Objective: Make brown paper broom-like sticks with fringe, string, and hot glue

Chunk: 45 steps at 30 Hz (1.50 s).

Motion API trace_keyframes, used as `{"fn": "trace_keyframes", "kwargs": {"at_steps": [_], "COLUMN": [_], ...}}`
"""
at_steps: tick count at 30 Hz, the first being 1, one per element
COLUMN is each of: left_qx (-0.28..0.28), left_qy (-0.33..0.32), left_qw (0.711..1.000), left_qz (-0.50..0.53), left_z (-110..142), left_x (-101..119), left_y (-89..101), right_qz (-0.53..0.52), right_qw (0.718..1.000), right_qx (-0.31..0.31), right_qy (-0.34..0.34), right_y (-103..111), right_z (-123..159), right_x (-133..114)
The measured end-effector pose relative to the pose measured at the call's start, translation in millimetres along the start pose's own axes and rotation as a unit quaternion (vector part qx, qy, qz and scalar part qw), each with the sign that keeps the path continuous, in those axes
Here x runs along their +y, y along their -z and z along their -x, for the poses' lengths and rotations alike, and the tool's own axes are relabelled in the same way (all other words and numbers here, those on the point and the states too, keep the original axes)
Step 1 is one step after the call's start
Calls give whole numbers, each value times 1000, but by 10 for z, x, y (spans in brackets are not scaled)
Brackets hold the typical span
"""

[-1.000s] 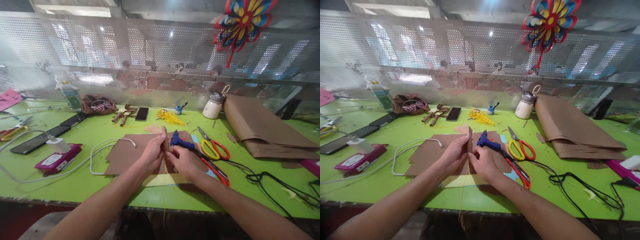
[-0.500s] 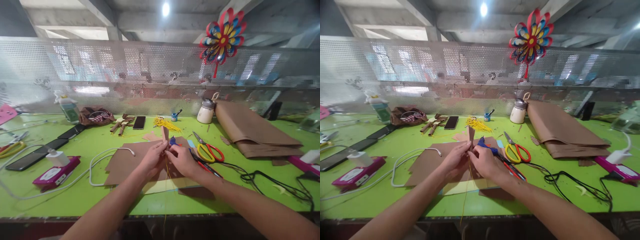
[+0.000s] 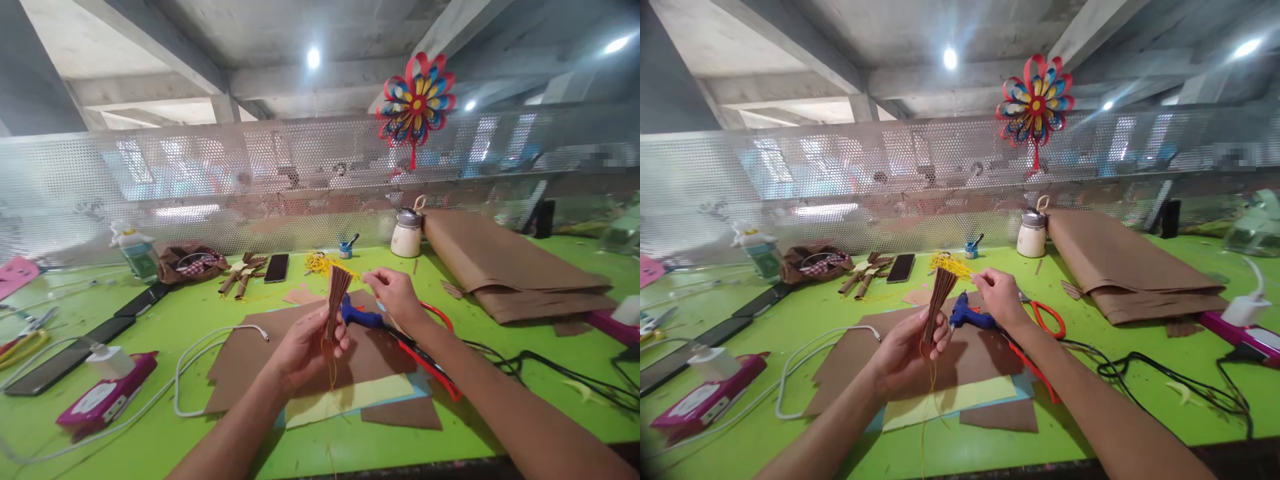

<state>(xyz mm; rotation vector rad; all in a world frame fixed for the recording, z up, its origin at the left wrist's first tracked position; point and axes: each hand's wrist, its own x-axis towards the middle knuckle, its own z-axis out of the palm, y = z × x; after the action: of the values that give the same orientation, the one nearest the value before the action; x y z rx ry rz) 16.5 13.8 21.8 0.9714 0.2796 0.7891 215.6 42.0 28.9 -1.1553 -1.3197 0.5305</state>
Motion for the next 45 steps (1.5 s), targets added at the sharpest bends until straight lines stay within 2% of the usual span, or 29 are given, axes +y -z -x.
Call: {"fn": "trace_keyframes", "kwargs": {"at_steps": [3, 7, 10, 15, 18, 21, 26, 36, 40, 45], "left_qx": [-28, -27, -26, -27, -30, -24, -36, -70, -70, -35], "left_qy": [1, 6, 14, 24, 36, 50, 50, 50, 44, 37], "left_qw": [1000, 999, 999, 999, 998, 998, 998, 996, 996, 999], "left_qz": [14, 35, 36, 33, 29, 19, 3, 9, 17, 17], "left_z": [8, 13, 13, 6, -3, -15, -24, -16, -17, -26], "left_x": [-13, -16, -13, -13, -12, -21, -39, 6, 23, 4], "left_y": [-16, -32, -34, -24, -9, 16, 35, 21, 21, 42], "right_qz": [-49, -126, -183, -208, -233, -289, -338, -384, -406, -414], "right_qw": [998, 991, 980, 968, 951, 925, 897, 862, 862, 877], "right_qx": [-16, -49, -57, -113, -171, -223, -270, -303, -265, -214], "right_qy": [-25, -20, -42, -84, -110, -107, -92, -134, -147, -114], "right_y": [34, 50, 25, 2, 16, 27, 32, 147, 185, 226], "right_z": [17, 61, 98, 123, 136, 166, 215, 175, 139, 94], "right_x": [73, -10, -70, -82, -111, -169, -207, -207, -255, -273]}}
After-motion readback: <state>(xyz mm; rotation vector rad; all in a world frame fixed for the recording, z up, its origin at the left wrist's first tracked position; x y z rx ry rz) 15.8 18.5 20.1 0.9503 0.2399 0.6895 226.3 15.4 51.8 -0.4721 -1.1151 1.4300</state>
